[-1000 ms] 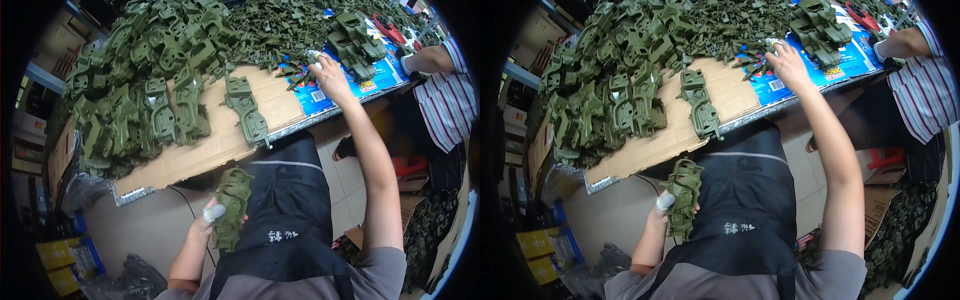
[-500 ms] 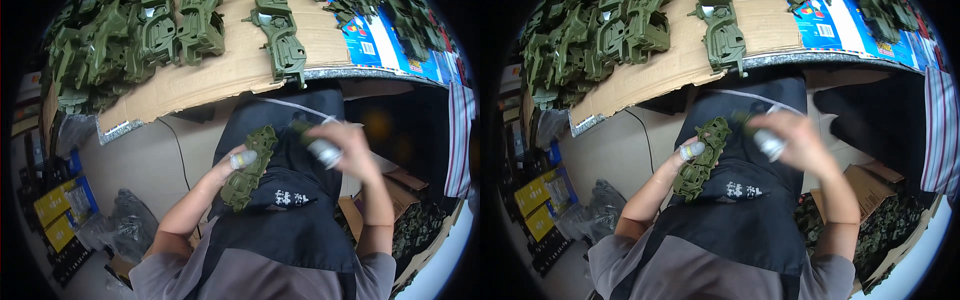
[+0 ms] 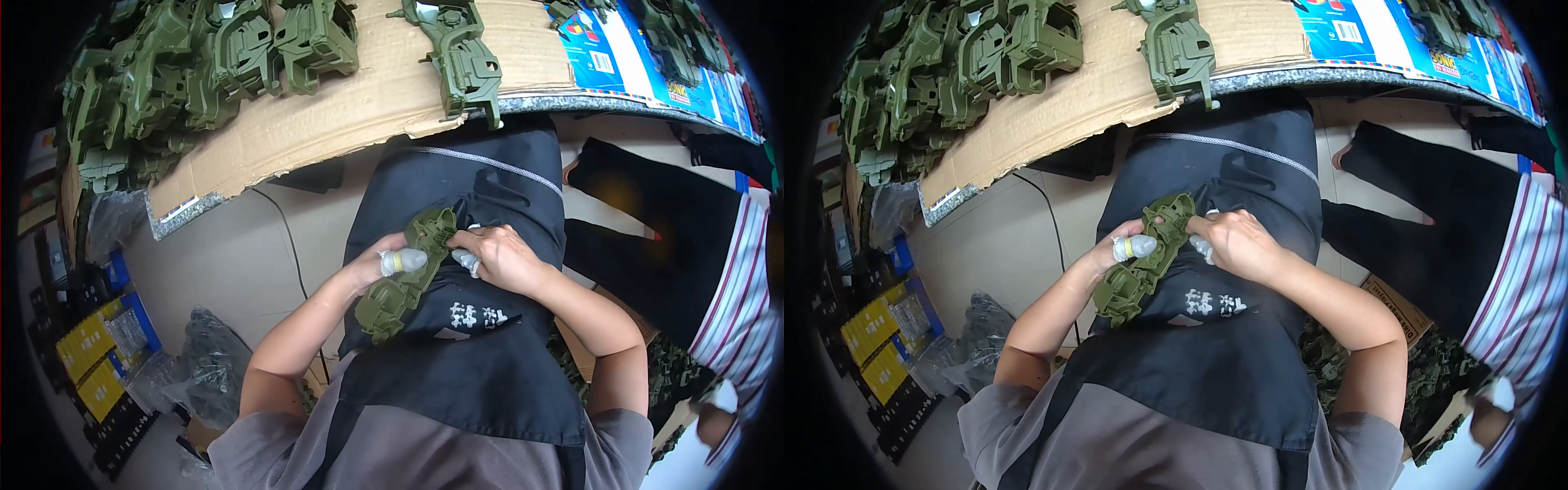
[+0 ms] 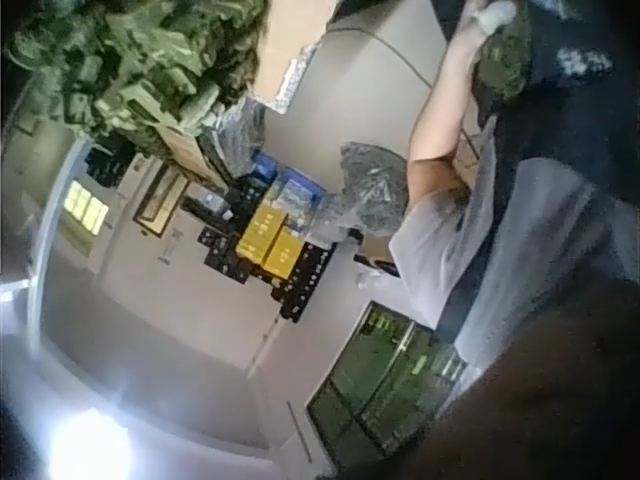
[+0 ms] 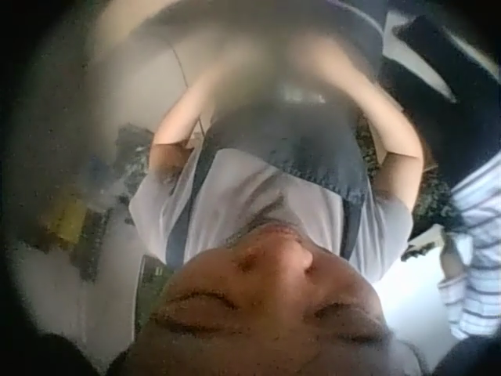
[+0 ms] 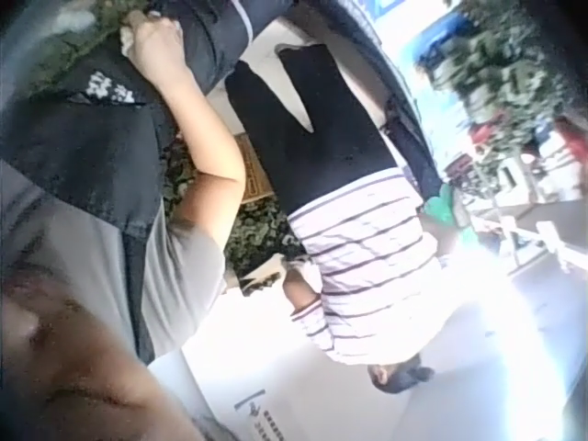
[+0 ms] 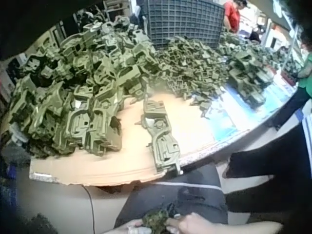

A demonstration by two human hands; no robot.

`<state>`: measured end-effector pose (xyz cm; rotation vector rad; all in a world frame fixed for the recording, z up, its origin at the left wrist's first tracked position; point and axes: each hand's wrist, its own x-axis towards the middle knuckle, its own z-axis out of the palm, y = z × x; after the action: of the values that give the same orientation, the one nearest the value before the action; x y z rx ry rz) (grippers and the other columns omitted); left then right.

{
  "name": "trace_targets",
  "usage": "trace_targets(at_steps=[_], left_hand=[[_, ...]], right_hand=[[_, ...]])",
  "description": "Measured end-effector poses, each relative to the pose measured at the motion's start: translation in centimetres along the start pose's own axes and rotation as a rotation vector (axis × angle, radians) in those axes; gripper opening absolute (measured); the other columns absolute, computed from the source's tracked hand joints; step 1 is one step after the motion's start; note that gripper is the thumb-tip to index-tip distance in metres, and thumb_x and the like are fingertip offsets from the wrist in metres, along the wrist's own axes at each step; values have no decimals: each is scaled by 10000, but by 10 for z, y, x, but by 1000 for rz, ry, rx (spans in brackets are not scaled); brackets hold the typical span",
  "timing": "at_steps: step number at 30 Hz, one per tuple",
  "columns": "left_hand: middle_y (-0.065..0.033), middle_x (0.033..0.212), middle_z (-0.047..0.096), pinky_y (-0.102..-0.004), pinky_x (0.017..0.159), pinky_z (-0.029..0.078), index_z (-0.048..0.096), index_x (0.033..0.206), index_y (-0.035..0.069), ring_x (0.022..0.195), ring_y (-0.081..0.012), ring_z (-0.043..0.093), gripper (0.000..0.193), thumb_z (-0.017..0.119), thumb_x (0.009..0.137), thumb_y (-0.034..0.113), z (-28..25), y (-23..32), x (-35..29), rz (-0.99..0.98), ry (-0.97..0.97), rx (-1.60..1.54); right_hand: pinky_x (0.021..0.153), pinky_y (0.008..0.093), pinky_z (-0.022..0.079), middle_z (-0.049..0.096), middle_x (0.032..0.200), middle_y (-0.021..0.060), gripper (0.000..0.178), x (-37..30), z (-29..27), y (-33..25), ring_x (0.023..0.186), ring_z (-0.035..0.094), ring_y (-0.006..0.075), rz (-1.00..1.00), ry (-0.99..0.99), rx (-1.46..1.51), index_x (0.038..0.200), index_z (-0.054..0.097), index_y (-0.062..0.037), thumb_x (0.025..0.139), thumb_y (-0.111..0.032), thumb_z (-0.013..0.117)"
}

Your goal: The person assembles small green plastic toy tank components by hand on an assembly line.

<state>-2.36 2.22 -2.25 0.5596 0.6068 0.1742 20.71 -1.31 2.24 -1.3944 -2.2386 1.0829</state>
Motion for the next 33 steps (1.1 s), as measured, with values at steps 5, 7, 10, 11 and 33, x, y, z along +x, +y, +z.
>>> trace_targets(at_steps=[5, 7, 10, 11, 33], left_hand=[[-30, 1089, 563, -238, 809, 448, 466, 1242, 3, 941, -91, 538, 537, 659, 800, 238, -7, -5, 4, 34, 2, 18], [-26, 1051, 571, -244, 779, 457, 491, 1201, 1, 911, -90, 545, 502, 670, 791, 230, -7, -4, 6, 5, 6, 109], [-23, 1023, 576, -250, 767, 461, 510, 1168, 4, 895, -89, 548, 478, 679, 783, 231, -8, -6, 9, -4, 18, 178], [-26, 1041, 575, -248, 784, 456, 503, 1189, 8, 908, -92, 549, 498, 675, 787, 247, -7, -5, 8, 7, 30, 182], [-103, 1143, 568, -339, 792, 511, 446, 1255, 48, 946, -204, 600, 623, 589, 818, 468, 18, -22, -9, 122, 227, -424]], right_hand=[[684, 405, 505, 639, 820, 179, 332, 4, 5, 10, 773, 623, 333, 17, -21, 108, 901, 605, 6, 587, 83, 530], [690, 407, 507, 640, 831, 181, 335, 4, 10, 19, 776, 623, 335, -9, -15, 115, 909, 610, 1, 590, 73, 536], [701, 413, 509, 642, 846, 184, 348, 6, 15, 23, 782, 622, 339, -38, -41, 101, 928, 618, -15, 595, 53, 545], [705, 418, 508, 643, 849, 185, 356, 8, 15, 25, 786, 622, 341, -41, -83, 93, 939, 621, -25, 597, 43, 549], [694, 277, 485, 563, 950, 88, 205, 6, -146, 28, 844, 612, 148, 177, 607, 312, 982, 490, -45, 806, -9, 590]])
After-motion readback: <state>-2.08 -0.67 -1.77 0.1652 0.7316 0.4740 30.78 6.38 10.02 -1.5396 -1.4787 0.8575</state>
